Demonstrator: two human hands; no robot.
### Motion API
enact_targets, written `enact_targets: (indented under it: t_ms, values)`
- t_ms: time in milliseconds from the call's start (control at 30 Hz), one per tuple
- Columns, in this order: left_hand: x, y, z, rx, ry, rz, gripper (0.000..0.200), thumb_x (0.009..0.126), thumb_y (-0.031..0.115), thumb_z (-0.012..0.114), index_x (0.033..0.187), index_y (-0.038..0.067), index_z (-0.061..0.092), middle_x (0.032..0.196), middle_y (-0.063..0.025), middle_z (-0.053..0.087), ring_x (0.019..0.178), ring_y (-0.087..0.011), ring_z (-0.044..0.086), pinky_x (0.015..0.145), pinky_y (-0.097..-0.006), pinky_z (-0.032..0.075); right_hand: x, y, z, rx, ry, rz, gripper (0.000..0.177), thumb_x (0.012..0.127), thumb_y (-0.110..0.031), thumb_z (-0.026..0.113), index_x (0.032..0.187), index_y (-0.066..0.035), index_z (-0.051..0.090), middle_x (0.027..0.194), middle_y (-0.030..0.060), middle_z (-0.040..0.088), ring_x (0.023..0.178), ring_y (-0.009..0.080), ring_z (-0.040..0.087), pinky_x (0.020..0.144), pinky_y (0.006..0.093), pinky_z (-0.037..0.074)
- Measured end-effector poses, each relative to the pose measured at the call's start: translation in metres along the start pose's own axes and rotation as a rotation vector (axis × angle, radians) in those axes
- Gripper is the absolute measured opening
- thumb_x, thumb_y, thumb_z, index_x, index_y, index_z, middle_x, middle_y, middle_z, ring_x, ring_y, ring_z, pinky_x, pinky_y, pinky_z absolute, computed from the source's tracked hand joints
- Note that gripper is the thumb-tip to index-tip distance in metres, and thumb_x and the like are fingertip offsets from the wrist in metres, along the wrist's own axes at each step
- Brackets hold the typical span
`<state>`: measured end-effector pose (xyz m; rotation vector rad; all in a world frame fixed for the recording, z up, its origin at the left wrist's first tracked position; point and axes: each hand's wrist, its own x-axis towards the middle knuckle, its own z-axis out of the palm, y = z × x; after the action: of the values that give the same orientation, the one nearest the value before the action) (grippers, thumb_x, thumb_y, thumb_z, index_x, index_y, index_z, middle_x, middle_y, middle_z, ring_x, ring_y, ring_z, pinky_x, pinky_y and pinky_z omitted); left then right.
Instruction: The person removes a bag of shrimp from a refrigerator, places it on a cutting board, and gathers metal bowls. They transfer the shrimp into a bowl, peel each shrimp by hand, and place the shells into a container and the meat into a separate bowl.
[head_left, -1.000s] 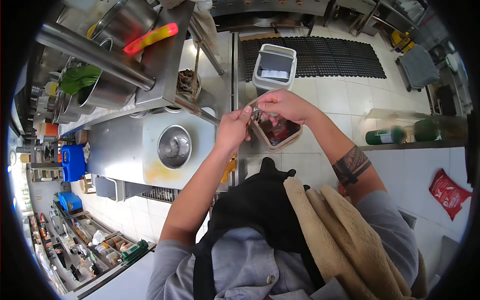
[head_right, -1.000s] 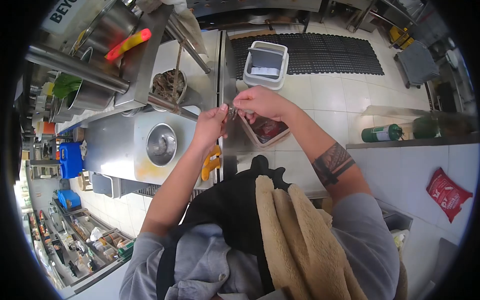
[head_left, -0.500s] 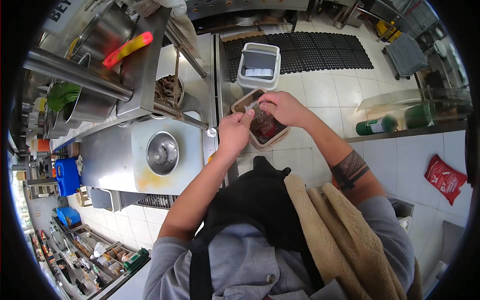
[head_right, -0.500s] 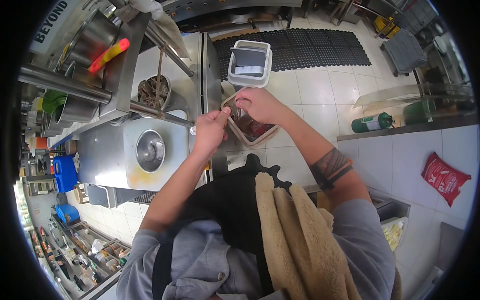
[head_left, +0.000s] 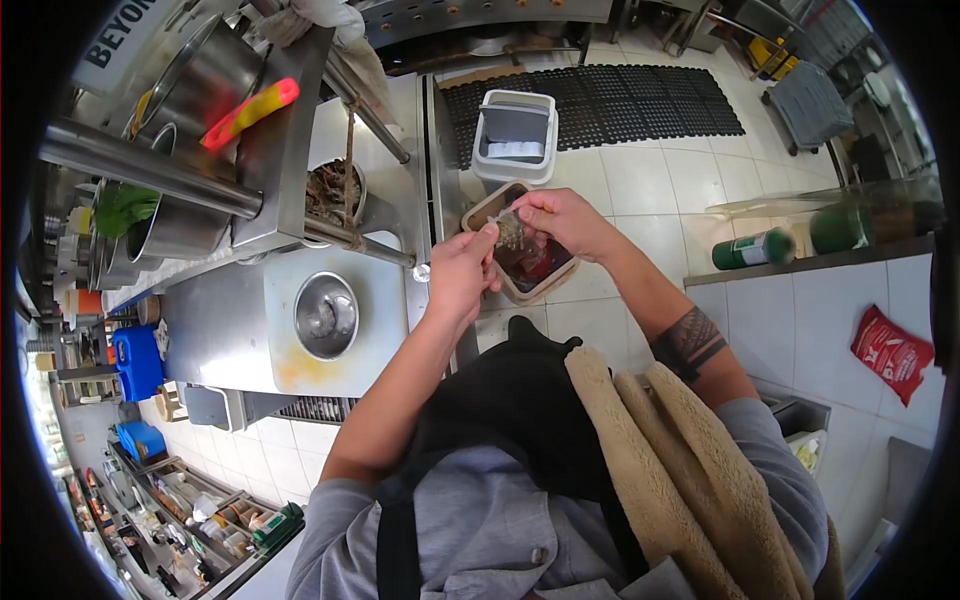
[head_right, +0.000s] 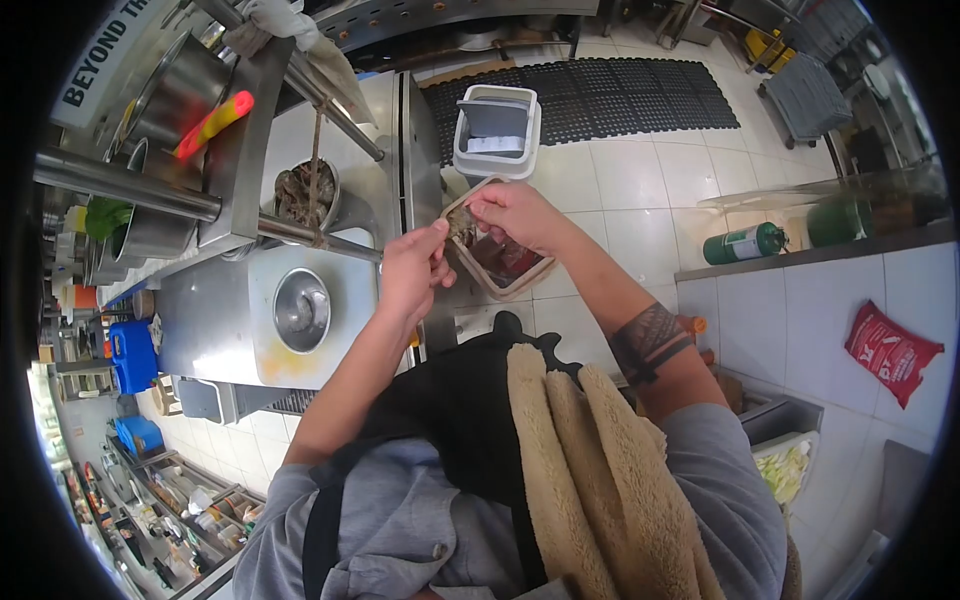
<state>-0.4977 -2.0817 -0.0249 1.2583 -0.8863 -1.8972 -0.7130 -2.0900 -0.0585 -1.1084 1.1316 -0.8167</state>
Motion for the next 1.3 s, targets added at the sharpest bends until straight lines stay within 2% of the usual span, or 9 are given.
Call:
enact_targets:
  t_ms: [333,467,567,733,800,1033,1133,1200,1300]
  values:
    - [-0.009,0.026,0.006,-0.129,0.007,0.078,0.041,0.102,0.025,0.067,0.068,0.011,0.049,0.056,0.0025,0.039,0.042,-0.011,0.034,0.048,-0.033,0.04,-0.005,0.054,-0.014,0.6,0.095,-0.047,0.024,0.109,-0.02,0.056,0.12,-0.001,0.066,0.091,0.0034,0.063,0.077,0.0132,0.056,0.074,0.0296,0.048]
    - [0.022,0.04,-0.009,0.567,0.063,0.232,0.046,0.103,0.037,0.062,0.077,0.0,0.064,0.063,-0.0104,0.063,0.05,-0.0232,0.061,0.053,-0.0348,0.05,-0.023,0.043,-0.034,0.542,0.334,-0.003,0.022,0.109,-0.019,0.056,0.119,-0.002,0.066,0.095,0.0058,0.068,0.079,0.015,0.059,0.074,0.0296,0.048]
    - [0.061,0.032,-0.007,1.391,-0.06,0.271,0.057,0.105,0.051,0.049,0.107,-0.001,0.073,0.103,-0.025,0.073,0.096,-0.0469,0.066,0.087,-0.0481,0.053,-0.033,0.03,-0.034,0.582,0.337,-0.025,0.02,0.105,-0.015,0.061,0.118,-0.002,0.067,0.098,0.0061,0.069,0.08,0.0135,0.061,0.073,0.0287,0.049]
    - [0.072,0.011,0.019,1.002,-0.306,0.553,0.053,0.109,0.048,0.048,0.108,-0.001,0.07,0.09,-0.019,0.071,0.085,-0.0347,0.07,0.082,-0.0437,0.054,-0.043,0.008,-0.023,0.396,0.349,0.01,0.024,0.099,-0.012,0.068,0.119,0.001,0.068,0.091,0.0042,0.067,0.077,0.0091,0.058,0.068,0.0242,0.047]
    - [0.067,0.018,0.028,0.622,-0.456,-0.011,0.047,0.107,0.044,0.053,0.106,0.0,0.071,0.09,-0.0193,0.072,0.078,-0.037,0.066,0.076,-0.043,0.053,-0.042,0.004,-0.019,0.269,0.276,-0.029,0.022,0.093,-0.01,0.071,0.111,0.002,0.071,0.084,0.0027,0.068,0.069,0.0083,0.057,0.061,0.024,0.046]
    - [0.044,0.019,0.033,0.981,-0.287,0.312,0.048,0.104,0.04,0.058,0.088,-0.003,0.071,0.074,-0.02,0.067,0.072,-0.0352,0.065,0.071,-0.0432,0.052,-0.032,-0.005,0.006,0.047,0.323,0.112,0.018,0.083,-0.007,0.072,0.099,0.002,0.073,0.071,0.0018,0.063,0.055,0.0087,0.053,0.049,0.024,0.04]
    - [0.047,0.011,0.02,1.042,-0.188,0.345,0.046,0.103,0.039,0.058,0.09,-0.003,0.071,0.078,-0.0217,0.068,0.074,-0.0382,0.065,0.073,-0.0442,0.051,-0.022,0.002,0.011,0.004,0.312,0.18,0.017,0.083,-0.009,0.073,0.095,0.003,0.074,0.072,0.0086,0.067,0.052,0.0135,0.057,0.049,0.0293,0.045]
    - [0.046,0.004,0.01,1.114,-0.012,0.558,0.046,0.103,0.038,0.061,0.085,-0.004,0.07,0.071,-0.0145,0.065,0.062,-0.0207,0.058,0.064,-0.0373,0.049,-0.013,0.022,0.006,-0.663,0.377,0.0,0.017,0.085,-0.015,0.069,0.09,0.001,0.074,0.08,0.0196,0.072,0.069,0.0353,0.071,0.065,0.0411,0.056]
    - [0.021,0.027,-0.004,0.905,0.078,0.491,0.047,0.105,0.039,0.06,0.085,-0.003,0.069,0.067,-0.0093,0.062,0.06,-0.0161,0.054,0.061,-0.0334,0.047,-0.002,0.034,0.0,-0.674,0.444,-0.028,0.018,0.086,-0.016,0.068,0.092,0.0,0.074,0.091,0.0239,0.072,0.083,0.0434,0.07,0.077,0.0465,0.057]
